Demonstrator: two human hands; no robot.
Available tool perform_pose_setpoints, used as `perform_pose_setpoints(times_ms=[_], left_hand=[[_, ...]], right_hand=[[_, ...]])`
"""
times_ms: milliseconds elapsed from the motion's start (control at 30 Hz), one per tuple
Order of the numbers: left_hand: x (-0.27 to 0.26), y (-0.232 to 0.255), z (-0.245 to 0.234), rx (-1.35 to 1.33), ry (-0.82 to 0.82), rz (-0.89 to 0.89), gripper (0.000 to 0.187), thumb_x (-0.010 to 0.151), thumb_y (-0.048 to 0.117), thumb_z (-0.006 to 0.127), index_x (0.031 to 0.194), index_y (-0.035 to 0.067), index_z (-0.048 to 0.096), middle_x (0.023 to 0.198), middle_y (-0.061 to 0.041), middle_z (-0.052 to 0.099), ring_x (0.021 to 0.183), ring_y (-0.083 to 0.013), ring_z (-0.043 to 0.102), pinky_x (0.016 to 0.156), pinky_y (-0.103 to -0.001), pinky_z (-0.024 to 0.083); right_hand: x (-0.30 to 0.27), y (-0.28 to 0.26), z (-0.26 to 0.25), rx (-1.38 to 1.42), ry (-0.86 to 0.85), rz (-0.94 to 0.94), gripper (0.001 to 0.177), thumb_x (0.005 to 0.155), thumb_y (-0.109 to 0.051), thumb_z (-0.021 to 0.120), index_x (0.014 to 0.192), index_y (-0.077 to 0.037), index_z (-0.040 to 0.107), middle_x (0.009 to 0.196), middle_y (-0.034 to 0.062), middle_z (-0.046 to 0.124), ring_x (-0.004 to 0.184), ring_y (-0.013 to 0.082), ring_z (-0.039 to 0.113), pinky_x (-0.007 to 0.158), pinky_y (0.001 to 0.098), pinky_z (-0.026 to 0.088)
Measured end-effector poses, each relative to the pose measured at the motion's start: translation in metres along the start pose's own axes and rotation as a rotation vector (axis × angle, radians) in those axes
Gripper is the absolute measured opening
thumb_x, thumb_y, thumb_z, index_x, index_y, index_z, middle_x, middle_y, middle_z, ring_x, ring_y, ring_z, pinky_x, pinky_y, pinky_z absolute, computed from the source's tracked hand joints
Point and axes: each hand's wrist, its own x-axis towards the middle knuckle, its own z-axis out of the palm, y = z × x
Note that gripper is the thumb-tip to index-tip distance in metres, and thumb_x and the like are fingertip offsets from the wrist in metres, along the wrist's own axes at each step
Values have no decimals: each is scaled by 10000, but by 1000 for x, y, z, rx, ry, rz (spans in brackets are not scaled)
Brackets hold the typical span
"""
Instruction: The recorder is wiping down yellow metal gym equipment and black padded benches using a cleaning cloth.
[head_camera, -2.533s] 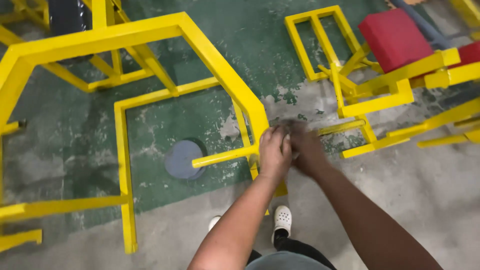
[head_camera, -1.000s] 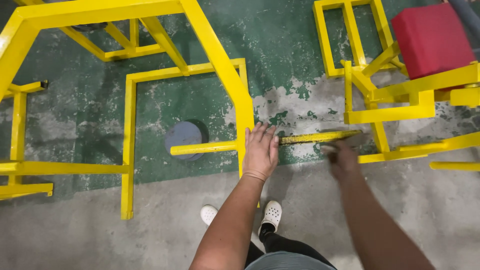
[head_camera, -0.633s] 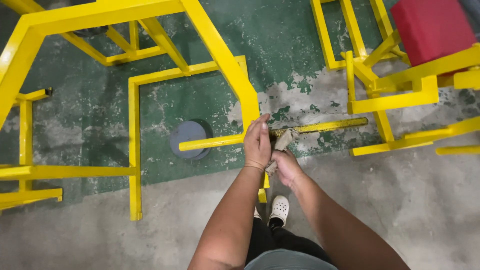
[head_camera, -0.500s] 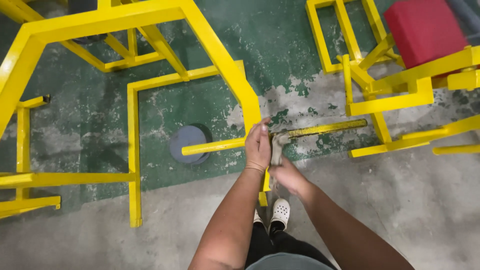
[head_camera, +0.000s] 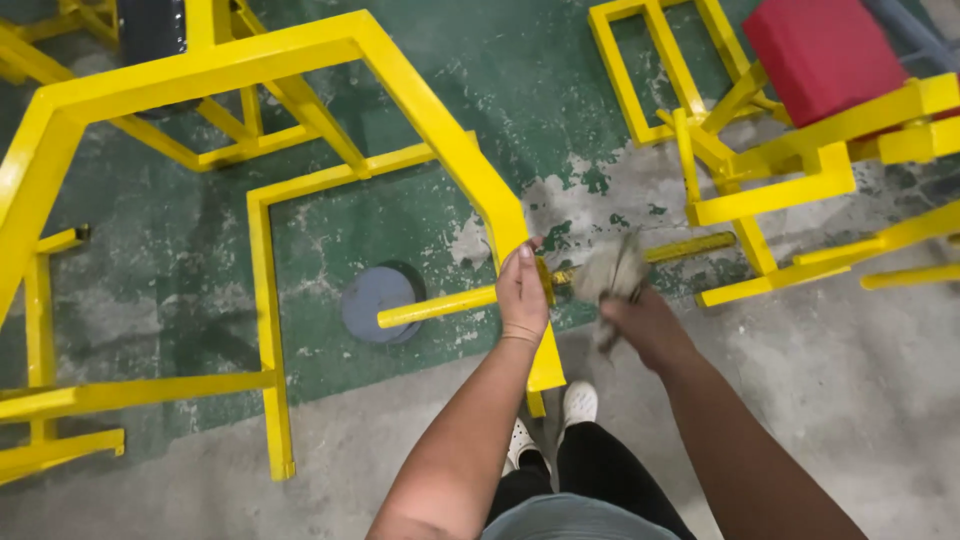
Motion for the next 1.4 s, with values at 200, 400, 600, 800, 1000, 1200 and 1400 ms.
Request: perform_pose_setpoints(times_ms=[200,400,600,800,1000,1200,1400], left_hand=[[32,10,2,151,211,97,401,1122,310,408,1394,115,629,1373,-140,623,1341,-345,555,1194,-455,357],[72,-6,10,239,280,44,463,1134,342,378,1508,94,491,1476,-215,490,1411,-443,444,1218,-545,290],[118,-28,29,313,333,-41,456,1114,355,405,1493,140,541,1484,-229,510,1431,-471,414,1211,-560,281],[153,-36,36,392,389,-89,443,1113,375,380,1470,215,589,1525,-159,516,1485,-465,336,1197,-650,191],[204,-30,29,487,428,-125,465,1119,396,356,1465,198,594,1531,-150,535,1510,-410,333,1245,-609,89],[244,-26,23,502,352,-134,505,1108,438,368,1461,160,598,1537,-168,529,1533,-400,306,1251,-595,147],[276,-14,15,504,284,-236,540,1094,498,344,1483,211,584,1574,-111,500,1563,-304,263,1268,-545,-2]], right_hand=[[93,-49,52,-333,209,149,992,892,-334,675,1640,45,145,1543,317,400,1292,384,570,1040,576,490],[126,-88,110,-617,-63,114,717,999,-515,527,1412,70,562,1284,295,672,1222,408,643,988,551,521],[183,-56,92,-261,43,133,585,1054,-440,482,1252,59,714,1240,287,703,1262,366,614,1052,510,488],[236,-82,100,-367,-18,157,600,993,-507,550,1224,16,731,1199,247,719,1224,365,646,995,512,522],[278,-121,118,-296,-139,187,596,1017,-533,482,1356,-52,574,1358,208,530,1328,371,463,1073,533,390],[291,-143,120,-196,-246,241,637,1046,-563,400,1514,-132,385,1548,162,303,1453,380,245,1167,559,231],[279,-142,117,-94,-333,286,720,1075,-593,318,1673,-211,196,1739,118,76,1577,389,26,1261,587,72]])
